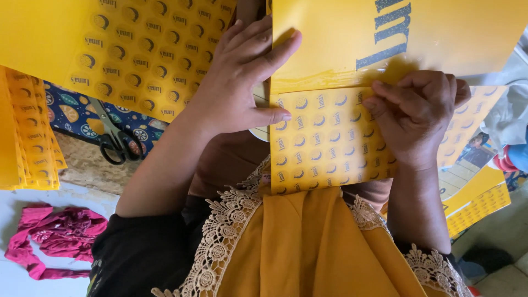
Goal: Applying glue to the edges of yellow cardboard sheets and wiping them clean
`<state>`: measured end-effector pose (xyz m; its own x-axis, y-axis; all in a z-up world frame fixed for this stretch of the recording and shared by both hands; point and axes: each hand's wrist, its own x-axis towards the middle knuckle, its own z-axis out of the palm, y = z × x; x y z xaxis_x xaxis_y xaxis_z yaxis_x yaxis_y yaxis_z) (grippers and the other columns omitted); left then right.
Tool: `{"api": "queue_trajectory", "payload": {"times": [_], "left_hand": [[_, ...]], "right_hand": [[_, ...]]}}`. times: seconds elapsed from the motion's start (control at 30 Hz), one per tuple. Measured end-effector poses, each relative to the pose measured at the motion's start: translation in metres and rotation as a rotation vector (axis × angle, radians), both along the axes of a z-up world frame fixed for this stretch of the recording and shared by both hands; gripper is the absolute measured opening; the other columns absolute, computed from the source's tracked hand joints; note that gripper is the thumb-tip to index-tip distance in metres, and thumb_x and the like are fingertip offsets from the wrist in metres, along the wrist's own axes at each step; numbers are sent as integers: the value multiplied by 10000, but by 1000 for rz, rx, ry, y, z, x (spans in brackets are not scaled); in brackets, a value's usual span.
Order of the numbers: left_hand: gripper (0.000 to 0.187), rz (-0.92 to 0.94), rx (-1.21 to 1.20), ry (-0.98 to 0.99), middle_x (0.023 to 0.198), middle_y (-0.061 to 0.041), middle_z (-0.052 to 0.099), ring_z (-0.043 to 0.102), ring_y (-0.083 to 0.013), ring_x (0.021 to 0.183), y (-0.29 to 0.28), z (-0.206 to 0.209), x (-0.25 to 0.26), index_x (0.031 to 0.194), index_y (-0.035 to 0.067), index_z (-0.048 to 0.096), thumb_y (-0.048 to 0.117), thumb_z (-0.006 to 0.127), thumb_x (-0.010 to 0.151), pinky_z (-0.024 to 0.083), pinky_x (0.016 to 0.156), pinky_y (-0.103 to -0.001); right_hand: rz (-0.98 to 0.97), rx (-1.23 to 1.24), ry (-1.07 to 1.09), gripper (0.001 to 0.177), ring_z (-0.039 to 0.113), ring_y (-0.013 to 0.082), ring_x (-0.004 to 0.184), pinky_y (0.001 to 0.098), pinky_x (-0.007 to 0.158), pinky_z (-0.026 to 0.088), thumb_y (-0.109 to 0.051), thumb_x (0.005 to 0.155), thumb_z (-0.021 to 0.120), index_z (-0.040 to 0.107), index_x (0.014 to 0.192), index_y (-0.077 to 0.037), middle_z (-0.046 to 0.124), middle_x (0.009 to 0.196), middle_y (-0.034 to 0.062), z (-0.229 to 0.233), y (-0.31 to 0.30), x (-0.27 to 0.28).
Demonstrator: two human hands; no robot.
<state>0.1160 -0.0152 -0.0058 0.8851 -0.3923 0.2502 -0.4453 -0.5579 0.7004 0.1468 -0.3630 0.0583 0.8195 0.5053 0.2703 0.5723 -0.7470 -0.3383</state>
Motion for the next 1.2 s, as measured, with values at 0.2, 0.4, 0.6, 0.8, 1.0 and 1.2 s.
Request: {"api": "queue_trajectory", "payload": {"times": [0.2, 0.4, 0.6, 0.8, 1.0, 1.2], "left_hand": [[1204, 9, -12, -7, 1645, -112, 475, 379, -387, 1551, -2, -4, -1, 1642, 183, 277, 533, 1061, 798, 301, 1275, -654], [1205, 8, -11, 48, 1692, -107, 403, 333, -380, 1587, -2, -4, -2, 1652, 213, 251, 490, 1067, 810, 270, 1295, -652], [1167, 4, -54, 60, 1698, -120, 376, 332, -387, 1590, 1, -6, -1, 1650, 199, 289, 448, 1059, 809, 242, 1304, -651], [1083, 3, -105, 58, 1680, -125, 401, 336, -393, 1579, 2, -5, -2, 1640, 185, 320, 439, 1017, 851, 239, 1308, -634], [1059, -7, -117, 25, 1644, -138, 441, 354, -395, 1558, 2, -1, 1, 1623, 137, 362, 430, 1015, 842, 285, 1292, -594], [948, -35, -186, -70, 1656, -200, 415, 350, -417, 1580, 5, -6, 2, 1627, 94, 358, 398, 965, 966, 333, 1297, -609]], "right_hand": [[-10, -17, 11, 205, 550, 264, 1020, 465, 1076, 253, -170, 937, 997, 884, 1104, -132, 573, 1116, 70, -2, -1, 0], [-1, -37, 3, 219, 526, 297, 1043, 474, 1057, 258, -242, 986, 950, 889, 1151, -113, 578, 1104, 71, 3, 4, -1], [48, -96, -87, 204, 521, 298, 1006, 496, 978, 269, -283, 981, 1003, 905, 1126, -178, 564, 1112, 74, 4, 0, 2], [31, -82, -104, 208, 510, 327, 1005, 484, 1014, 284, -307, 984, 996, 907, 1115, -172, 563, 1088, 79, -1, 0, 1], [64, -40, -65, 231, 502, 317, 1018, 479, 1027, 259, -273, 995, 981, 896, 1166, -142, 560, 1091, 81, 1, -2, 4], [23, -146, -78, 193, 567, 330, 1072, 532, 1028, 284, -182, 982, 1029, 901, 1125, -172, 633, 1114, 78, 9, -57, 14]]}}
